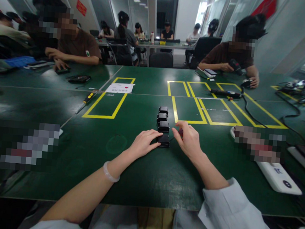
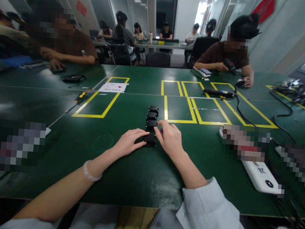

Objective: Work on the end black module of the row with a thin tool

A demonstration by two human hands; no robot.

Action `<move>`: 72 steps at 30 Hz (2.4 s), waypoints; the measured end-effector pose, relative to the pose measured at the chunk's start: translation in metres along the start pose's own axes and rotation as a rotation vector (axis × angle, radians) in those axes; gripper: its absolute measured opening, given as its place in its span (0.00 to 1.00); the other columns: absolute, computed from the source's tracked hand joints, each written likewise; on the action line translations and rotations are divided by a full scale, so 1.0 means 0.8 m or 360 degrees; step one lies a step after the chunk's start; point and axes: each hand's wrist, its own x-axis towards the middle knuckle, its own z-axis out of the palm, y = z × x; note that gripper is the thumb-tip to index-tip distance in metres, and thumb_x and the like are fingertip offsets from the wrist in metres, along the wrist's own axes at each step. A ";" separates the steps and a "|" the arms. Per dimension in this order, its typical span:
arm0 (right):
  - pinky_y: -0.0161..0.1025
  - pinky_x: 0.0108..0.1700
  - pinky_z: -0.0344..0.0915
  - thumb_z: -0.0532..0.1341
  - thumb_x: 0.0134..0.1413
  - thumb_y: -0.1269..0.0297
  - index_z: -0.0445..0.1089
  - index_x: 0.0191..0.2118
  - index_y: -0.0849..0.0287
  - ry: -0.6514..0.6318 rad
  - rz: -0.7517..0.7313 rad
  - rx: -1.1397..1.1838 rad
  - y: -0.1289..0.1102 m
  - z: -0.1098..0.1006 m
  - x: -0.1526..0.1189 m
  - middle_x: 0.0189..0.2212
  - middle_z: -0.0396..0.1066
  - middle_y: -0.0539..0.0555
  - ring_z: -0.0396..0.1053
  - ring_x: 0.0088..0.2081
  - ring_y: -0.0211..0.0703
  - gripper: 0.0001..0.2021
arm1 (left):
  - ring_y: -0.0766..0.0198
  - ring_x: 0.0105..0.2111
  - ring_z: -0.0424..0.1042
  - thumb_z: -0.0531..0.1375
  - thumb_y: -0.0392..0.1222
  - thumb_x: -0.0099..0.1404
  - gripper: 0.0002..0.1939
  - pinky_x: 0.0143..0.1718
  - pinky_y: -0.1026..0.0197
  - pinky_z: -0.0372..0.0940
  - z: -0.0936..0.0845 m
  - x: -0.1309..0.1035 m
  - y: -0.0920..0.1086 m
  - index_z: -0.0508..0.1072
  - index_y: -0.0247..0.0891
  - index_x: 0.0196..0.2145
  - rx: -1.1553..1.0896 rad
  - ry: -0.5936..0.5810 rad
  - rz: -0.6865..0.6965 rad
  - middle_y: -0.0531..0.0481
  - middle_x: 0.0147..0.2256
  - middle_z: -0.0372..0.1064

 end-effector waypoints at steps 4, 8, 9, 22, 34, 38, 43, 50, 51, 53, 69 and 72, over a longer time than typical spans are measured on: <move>0.37 0.34 0.59 0.50 0.62 0.66 0.63 0.42 0.59 0.0031 0.0000 -0.0006 0.002 0.003 0.000 0.24 0.67 0.50 0.65 0.27 0.40 0.07 | 0.57 0.49 0.68 0.58 0.46 0.67 0.19 0.50 0.53 0.62 -0.001 0.000 0.001 0.66 0.43 0.55 0.0002 -0.0005 0.0010 0.48 0.50 0.68; 0.37 0.35 0.60 0.50 0.61 0.67 0.63 0.42 0.60 0.0024 0.0021 0.0007 0.000 0.002 0.000 0.26 0.69 0.51 0.66 0.28 0.40 0.08 | 0.57 0.49 0.68 0.58 0.46 0.67 0.18 0.50 0.54 0.62 -0.002 0.001 0.001 0.66 0.43 0.54 0.0009 -0.0005 0.0011 0.48 0.50 0.68; 0.37 0.35 0.60 0.50 0.62 0.66 0.63 0.42 0.59 0.0020 0.0022 0.0010 0.000 0.002 0.000 0.26 0.69 0.51 0.66 0.27 0.40 0.08 | 0.57 0.49 0.68 0.58 0.46 0.67 0.19 0.50 0.54 0.62 -0.002 0.001 0.001 0.66 0.43 0.54 0.0011 -0.0004 0.0010 0.48 0.50 0.68; 0.37 0.35 0.61 0.50 0.61 0.67 0.63 0.43 0.59 0.0030 0.0026 0.0056 0.004 0.006 -0.004 0.26 0.69 0.51 0.66 0.28 0.40 0.08 | 0.56 0.49 0.68 0.58 0.46 0.67 0.19 0.50 0.53 0.63 -0.001 0.001 0.002 0.66 0.44 0.55 -0.0018 -0.0005 0.0003 0.47 0.49 0.68; 0.36 0.33 0.60 0.52 0.62 0.62 0.64 0.41 0.59 0.0015 0.0001 0.0035 0.000 0.002 -0.001 0.23 0.67 0.49 0.65 0.26 0.39 0.08 | 0.57 0.49 0.68 0.58 0.45 0.67 0.19 0.50 0.53 0.63 0.000 0.000 0.001 0.66 0.43 0.54 -0.0006 0.0002 0.0004 0.48 0.50 0.68; 0.37 0.34 0.61 0.50 0.61 0.66 0.64 0.41 0.58 0.0036 0.0028 0.0053 0.002 0.004 -0.002 0.25 0.69 0.51 0.66 0.27 0.40 0.07 | 0.56 0.49 0.68 0.58 0.45 0.66 0.19 0.49 0.53 0.63 0.000 0.001 0.002 0.66 0.43 0.54 0.0006 0.0003 0.0012 0.47 0.49 0.68; 0.38 0.34 0.61 0.50 0.61 0.65 0.63 0.43 0.58 0.0025 0.0030 0.0052 0.000 0.002 -0.001 0.25 0.69 0.50 0.67 0.28 0.41 0.08 | 0.56 0.49 0.68 0.59 0.45 0.66 0.19 0.49 0.53 0.63 0.000 0.001 0.003 0.65 0.43 0.54 0.0031 0.0003 0.0019 0.47 0.49 0.68; 0.37 0.34 0.60 0.51 0.63 0.61 0.63 0.41 0.58 0.0003 0.0012 0.0042 0.001 0.002 -0.001 0.26 0.69 0.51 0.67 0.28 0.41 0.08 | 0.56 0.49 0.68 0.59 0.44 0.66 0.19 0.49 0.53 0.62 -0.001 0.001 0.004 0.65 0.43 0.54 0.0055 -0.0015 0.0036 0.47 0.49 0.68; 0.37 0.34 0.61 0.51 0.63 0.62 0.63 0.41 0.58 0.0013 0.0007 0.0045 0.001 0.002 -0.001 0.26 0.70 0.51 0.67 0.28 0.40 0.07 | 0.56 0.49 0.68 0.59 0.44 0.66 0.19 0.49 0.53 0.62 -0.001 0.001 0.004 0.64 0.43 0.54 0.0053 -0.0012 0.0038 0.47 0.50 0.68; 0.37 0.34 0.61 0.50 0.63 0.65 0.62 0.42 0.58 0.0036 0.0006 0.0045 0.001 0.003 -0.001 0.27 0.70 0.51 0.67 0.28 0.41 0.07 | 0.56 0.49 0.68 0.59 0.44 0.66 0.19 0.49 0.53 0.62 -0.002 0.001 0.004 0.64 0.43 0.54 0.0051 -0.0005 0.0039 0.47 0.50 0.68; 0.36 0.32 0.59 0.52 0.63 0.62 0.64 0.39 0.58 0.0043 -0.0034 -0.0008 0.000 0.002 0.001 0.24 0.67 0.50 0.64 0.26 0.39 0.07 | 0.56 0.50 0.67 0.59 0.44 0.66 0.19 0.50 0.53 0.62 -0.001 0.000 0.003 0.64 0.43 0.54 0.0069 -0.0019 0.0036 0.47 0.50 0.67; 0.37 0.34 0.60 0.50 0.62 0.66 0.63 0.41 0.58 0.0062 -0.0010 0.0010 0.000 0.003 0.000 0.26 0.69 0.51 0.66 0.27 0.39 0.07 | 0.56 0.49 0.68 0.59 0.44 0.66 0.19 0.49 0.53 0.62 -0.001 0.000 0.003 0.64 0.43 0.54 0.0072 -0.0007 0.0036 0.48 0.50 0.67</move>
